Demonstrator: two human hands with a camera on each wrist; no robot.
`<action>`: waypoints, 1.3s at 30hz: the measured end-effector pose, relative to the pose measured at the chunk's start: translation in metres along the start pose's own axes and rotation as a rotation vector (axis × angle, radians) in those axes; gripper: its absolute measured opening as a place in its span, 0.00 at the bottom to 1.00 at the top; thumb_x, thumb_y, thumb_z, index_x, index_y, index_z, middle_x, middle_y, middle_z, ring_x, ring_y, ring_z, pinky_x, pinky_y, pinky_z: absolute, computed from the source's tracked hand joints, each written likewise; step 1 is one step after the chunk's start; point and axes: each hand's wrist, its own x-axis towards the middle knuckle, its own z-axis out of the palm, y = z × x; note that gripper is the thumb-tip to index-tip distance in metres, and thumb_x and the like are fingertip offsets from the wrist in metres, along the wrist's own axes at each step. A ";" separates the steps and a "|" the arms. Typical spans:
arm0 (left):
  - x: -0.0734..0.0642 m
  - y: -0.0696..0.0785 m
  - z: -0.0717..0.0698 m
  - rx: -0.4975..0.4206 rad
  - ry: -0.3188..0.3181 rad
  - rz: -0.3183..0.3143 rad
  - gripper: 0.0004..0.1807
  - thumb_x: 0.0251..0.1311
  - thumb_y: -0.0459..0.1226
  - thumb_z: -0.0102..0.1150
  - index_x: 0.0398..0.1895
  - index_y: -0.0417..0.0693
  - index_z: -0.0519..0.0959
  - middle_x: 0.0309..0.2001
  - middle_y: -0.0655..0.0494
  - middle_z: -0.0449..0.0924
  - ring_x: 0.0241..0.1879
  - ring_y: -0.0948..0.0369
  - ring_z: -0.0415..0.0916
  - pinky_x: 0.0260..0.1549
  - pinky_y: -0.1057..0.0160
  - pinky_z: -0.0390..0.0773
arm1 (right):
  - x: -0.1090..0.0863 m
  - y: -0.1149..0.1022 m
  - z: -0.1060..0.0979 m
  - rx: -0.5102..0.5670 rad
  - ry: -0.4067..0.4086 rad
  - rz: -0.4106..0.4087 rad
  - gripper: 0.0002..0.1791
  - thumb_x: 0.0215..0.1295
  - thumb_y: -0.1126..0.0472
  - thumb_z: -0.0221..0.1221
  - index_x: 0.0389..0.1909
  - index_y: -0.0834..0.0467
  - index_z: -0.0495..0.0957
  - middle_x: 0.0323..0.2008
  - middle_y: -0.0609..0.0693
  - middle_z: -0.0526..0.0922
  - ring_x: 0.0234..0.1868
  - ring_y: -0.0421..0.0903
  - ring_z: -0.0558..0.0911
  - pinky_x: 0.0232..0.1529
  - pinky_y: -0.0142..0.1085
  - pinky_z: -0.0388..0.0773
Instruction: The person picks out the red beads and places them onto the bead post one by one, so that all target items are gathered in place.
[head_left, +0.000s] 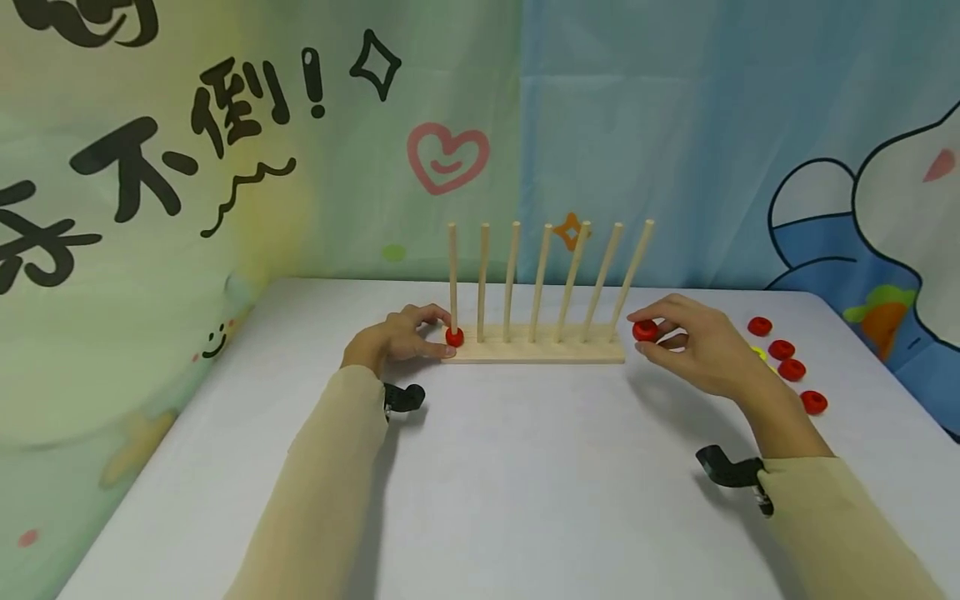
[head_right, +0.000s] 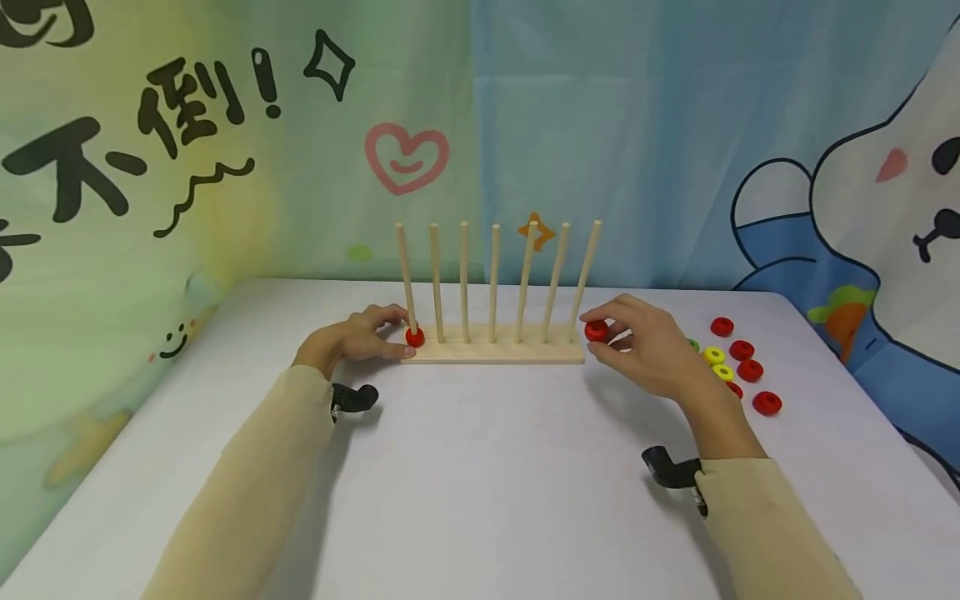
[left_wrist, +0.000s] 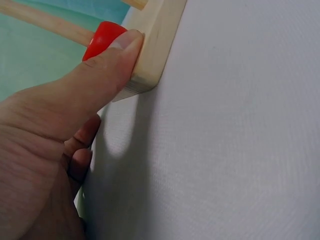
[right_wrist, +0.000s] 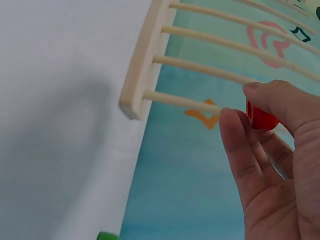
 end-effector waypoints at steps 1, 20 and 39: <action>-0.001 -0.001 -0.001 0.006 0.000 -0.004 0.27 0.51 0.59 0.69 0.54 0.78 0.70 0.69 0.58 0.60 0.69 0.45 0.51 0.62 0.36 0.57 | 0.003 -0.002 0.000 0.009 0.002 -0.008 0.20 0.58 0.68 0.68 0.52 0.54 0.80 0.46 0.47 0.79 0.41 0.46 0.84 0.41 0.46 0.82; -0.005 0.002 -0.001 0.061 -0.014 0.018 0.28 0.55 0.61 0.65 0.58 0.77 0.67 0.70 0.57 0.58 0.68 0.44 0.51 0.60 0.35 0.58 | 0.029 -0.033 0.015 0.194 0.066 -0.055 0.17 0.62 0.66 0.67 0.51 0.54 0.80 0.46 0.49 0.80 0.42 0.47 0.81 0.43 0.35 0.82; -0.005 -0.001 -0.001 0.035 -0.014 0.021 0.27 0.53 0.61 0.66 0.56 0.74 0.69 0.68 0.56 0.59 0.68 0.43 0.51 0.61 0.36 0.58 | 0.051 -0.091 0.017 0.323 0.043 -0.075 0.18 0.60 0.72 0.65 0.52 0.63 0.80 0.49 0.57 0.81 0.42 0.51 0.83 0.45 0.41 0.82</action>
